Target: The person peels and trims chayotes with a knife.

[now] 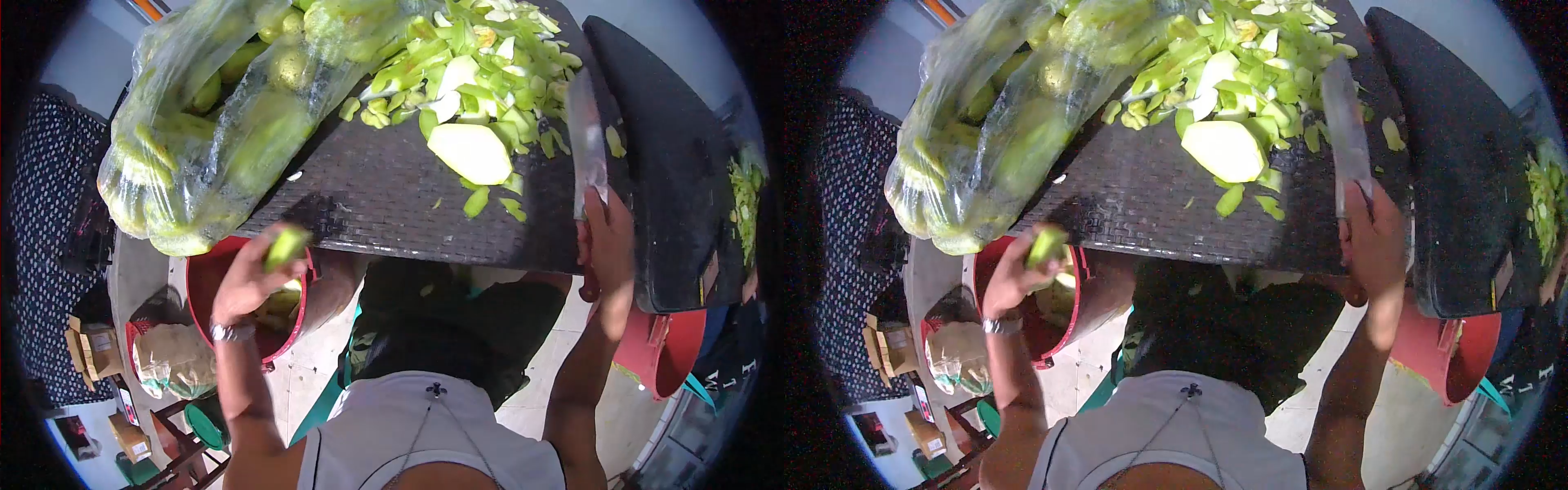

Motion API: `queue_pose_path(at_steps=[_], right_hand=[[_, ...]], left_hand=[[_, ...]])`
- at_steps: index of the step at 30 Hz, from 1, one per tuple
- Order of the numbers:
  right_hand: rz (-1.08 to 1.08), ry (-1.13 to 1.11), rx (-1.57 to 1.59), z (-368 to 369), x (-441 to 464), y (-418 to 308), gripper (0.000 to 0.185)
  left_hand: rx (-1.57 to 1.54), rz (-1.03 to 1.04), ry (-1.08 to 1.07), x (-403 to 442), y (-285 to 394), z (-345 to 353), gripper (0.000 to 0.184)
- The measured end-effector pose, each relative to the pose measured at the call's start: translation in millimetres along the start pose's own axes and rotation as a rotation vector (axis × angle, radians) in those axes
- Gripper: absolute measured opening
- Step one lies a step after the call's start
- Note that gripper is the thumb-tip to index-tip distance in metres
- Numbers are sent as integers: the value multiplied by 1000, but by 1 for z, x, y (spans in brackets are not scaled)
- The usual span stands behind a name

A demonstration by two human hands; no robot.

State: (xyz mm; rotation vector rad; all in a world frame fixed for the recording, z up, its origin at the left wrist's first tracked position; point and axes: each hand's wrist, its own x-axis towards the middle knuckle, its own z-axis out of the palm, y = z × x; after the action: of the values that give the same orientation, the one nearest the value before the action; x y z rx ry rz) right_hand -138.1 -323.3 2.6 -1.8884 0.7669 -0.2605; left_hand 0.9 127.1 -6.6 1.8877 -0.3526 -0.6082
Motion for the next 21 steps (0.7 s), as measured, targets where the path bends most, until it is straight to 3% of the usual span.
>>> queue_pose_path(at_steps=[3,4,5,8,9,10,11,13,14,15,16,21], right_hand=[[-28,8,81,4,0,11,28],[-61,21,68,14,1,4,31],[-96,36,53,23,5,-3,34],[-41,-99,89,45,25,-15,41],[-113,-69,66,54,32,-17,45],[-185,-37,42,63,40,-18,48],[-252,-5,13,70,46,-20,52],[-286,12,-173,79,56,-34,60],[-298,23,-261,82,61,-38,64],[-443,52,-274,89,71,-32,68],[-456,32,-322,88,71,-38,68],[-373,-120,-432,95,60,-53,59]], left_hand=[[785,-142,328,-40,-32,-48,54],[1200,-79,444,-43,-36,-53,51],[1173,201,731,-40,-42,-51,40],[645,-183,623,-34,29,-12,34],[584,83,631,-25,37,10,28],[606,101,537,-16,39,25,26],[606,-13,346,-12,64,39,27],[468,92,272,8,81,70,27],[406,245,319,21,80,85,26],[380,241,239,32,86,95,24],[465,267,205,43,92,105,28],[750,306,180,113,88,142,36]])
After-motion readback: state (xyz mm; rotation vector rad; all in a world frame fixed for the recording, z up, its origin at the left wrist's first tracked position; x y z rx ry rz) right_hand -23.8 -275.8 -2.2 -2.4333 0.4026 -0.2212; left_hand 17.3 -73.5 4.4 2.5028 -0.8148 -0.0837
